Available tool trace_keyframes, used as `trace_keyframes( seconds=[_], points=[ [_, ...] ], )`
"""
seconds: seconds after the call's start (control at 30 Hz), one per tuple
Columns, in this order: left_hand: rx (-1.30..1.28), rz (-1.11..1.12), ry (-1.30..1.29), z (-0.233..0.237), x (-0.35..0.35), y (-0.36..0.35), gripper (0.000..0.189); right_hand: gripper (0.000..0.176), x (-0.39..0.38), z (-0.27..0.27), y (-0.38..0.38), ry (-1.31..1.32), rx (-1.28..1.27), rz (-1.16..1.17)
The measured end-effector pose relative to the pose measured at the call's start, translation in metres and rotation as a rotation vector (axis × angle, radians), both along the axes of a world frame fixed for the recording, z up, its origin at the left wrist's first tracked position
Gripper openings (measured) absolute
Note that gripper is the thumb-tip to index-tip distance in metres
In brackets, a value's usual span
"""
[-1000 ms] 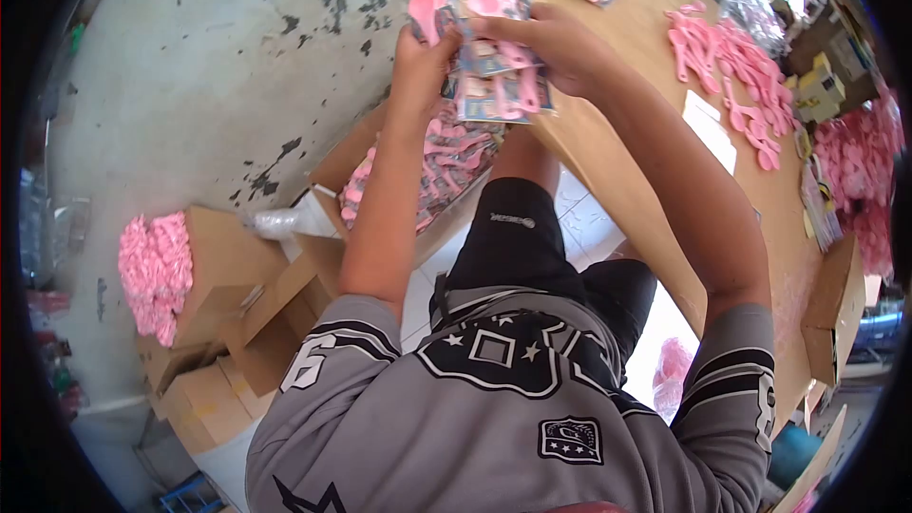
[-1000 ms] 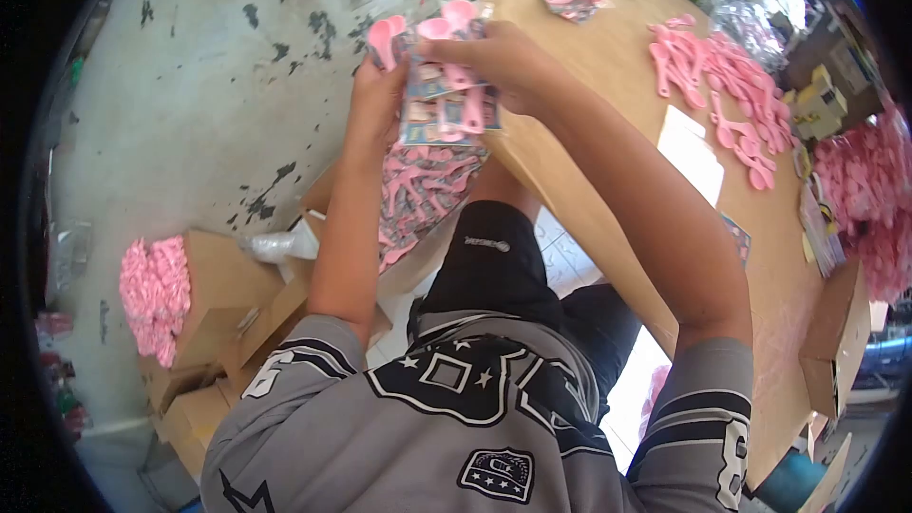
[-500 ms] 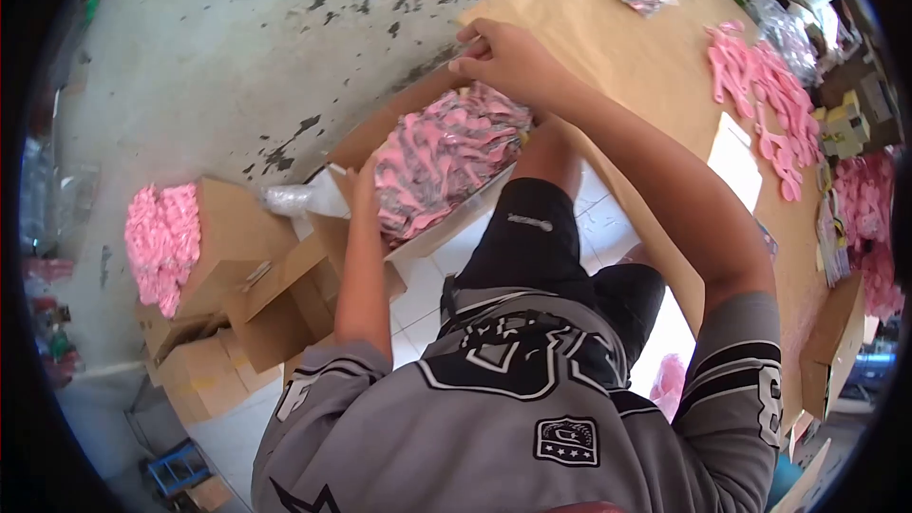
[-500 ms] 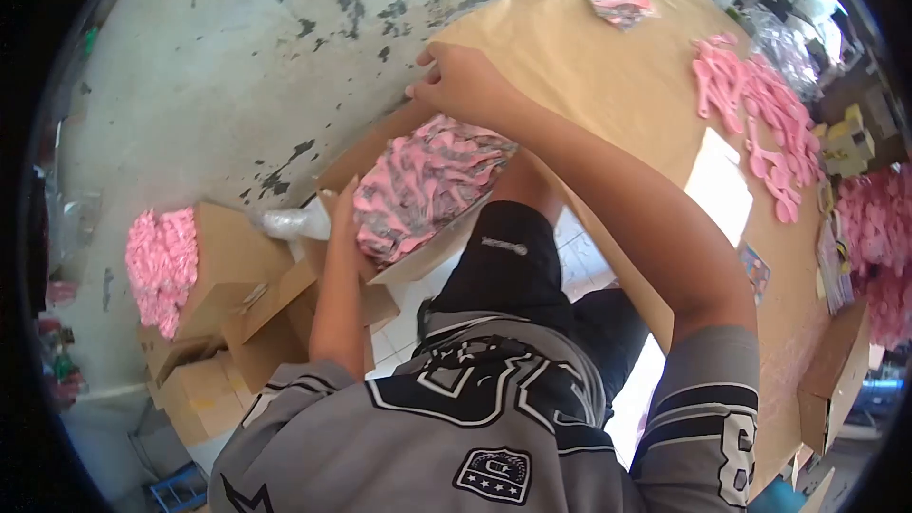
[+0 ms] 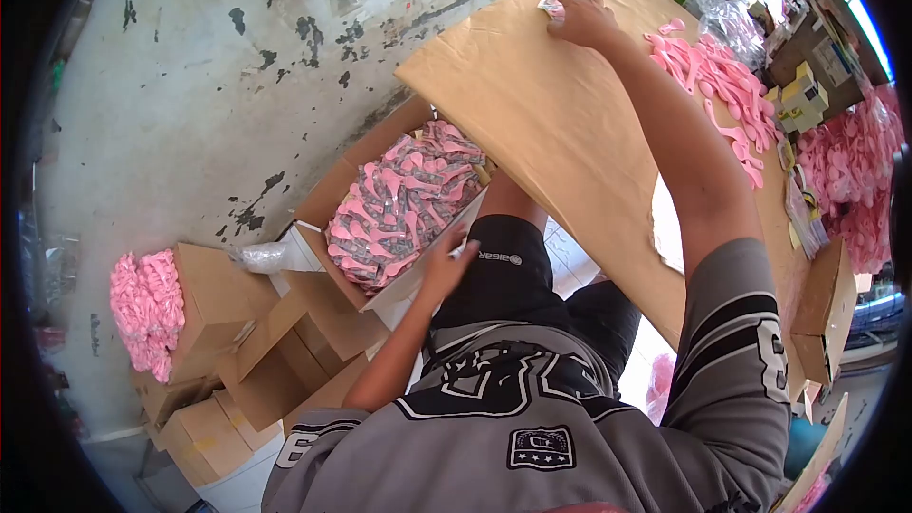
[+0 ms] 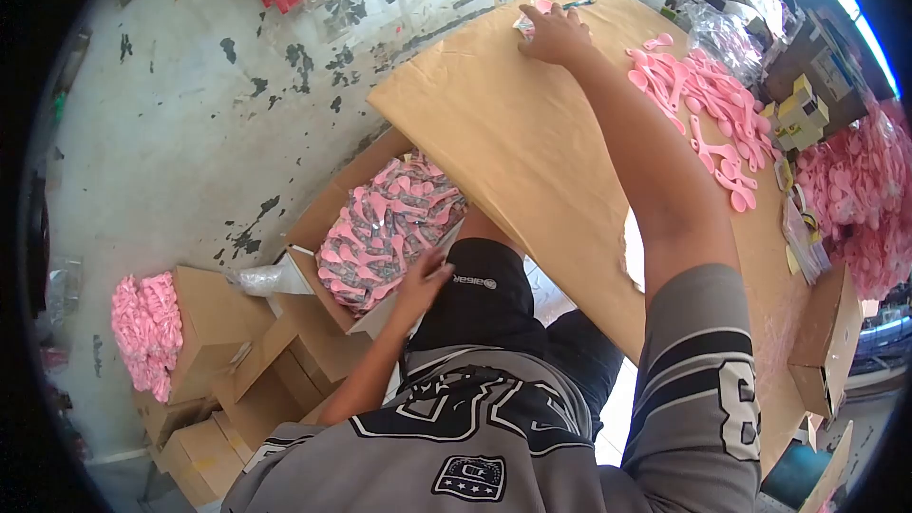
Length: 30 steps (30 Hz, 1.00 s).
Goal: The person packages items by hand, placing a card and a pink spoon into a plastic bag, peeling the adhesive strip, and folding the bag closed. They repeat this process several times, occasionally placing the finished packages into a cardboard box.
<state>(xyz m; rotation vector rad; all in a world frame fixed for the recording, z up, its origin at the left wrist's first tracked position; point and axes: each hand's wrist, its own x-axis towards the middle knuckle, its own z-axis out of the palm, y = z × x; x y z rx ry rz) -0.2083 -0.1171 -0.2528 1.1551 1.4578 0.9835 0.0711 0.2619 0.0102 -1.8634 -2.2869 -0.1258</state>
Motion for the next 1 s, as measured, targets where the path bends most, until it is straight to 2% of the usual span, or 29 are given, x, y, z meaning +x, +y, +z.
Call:
trace_keyframes(
  seconds=[0.03,0.07,0.17,0.2,0.3,0.4,0.5,0.6,0.7,0.8,0.9,1.0],
  points=[
    [0.123,-0.148,0.116,0.017,0.016,-0.004,0.073,0.085,-0.002,0.000,0.008,-0.006,-0.039,0.005],
    [0.243,-0.295,0.234,0.031,0.027,-0.007,0.078,0.086,-0.002,-0.006,0.018,-0.025,0.024,0.015],
    [0.232,-0.464,0.794,0.054,0.049,-0.022,0.084,0.088,0.005,-0.006,0.062,0.039,-0.269,0.203],
    [0.215,-0.470,0.772,0.051,0.050,-0.023,0.086,0.077,-0.003,0.014,0.046,-0.010,-0.361,0.195],
    [0.187,-0.482,0.756,0.045,0.046,-0.013,0.090,0.057,-0.009,0.008,0.044,-0.253,-0.220,0.208],
    [0.180,-0.497,0.801,0.048,0.049,-0.011,0.090,0.041,-0.008,-0.012,0.034,-0.188,-0.013,0.131],
    [0.160,-0.504,0.795,0.050,0.049,-0.011,0.090,0.035,-0.004,-0.015,0.016,-0.190,0.046,0.188],
    [0.172,-0.503,0.779,0.050,0.050,-0.010,0.090,0.036,-0.004,-0.005,-0.017,-0.190,0.029,0.182],
    [0.196,-0.513,0.776,0.051,0.052,-0.008,0.088,0.037,-0.012,-0.001,-0.057,-0.080,0.120,0.218],
    [0.179,-0.536,0.783,0.055,0.052,-0.006,0.087,0.040,-0.033,0.010,-0.102,0.041,0.169,0.383],
    [0.176,-0.543,0.788,0.054,0.054,-0.005,0.086,0.043,-0.079,0.019,-0.156,0.145,0.105,0.495],
    [0.174,-0.550,0.791,0.055,0.056,-0.007,0.085,0.046,-0.131,0.002,-0.188,0.181,0.123,0.704]
  ],
)
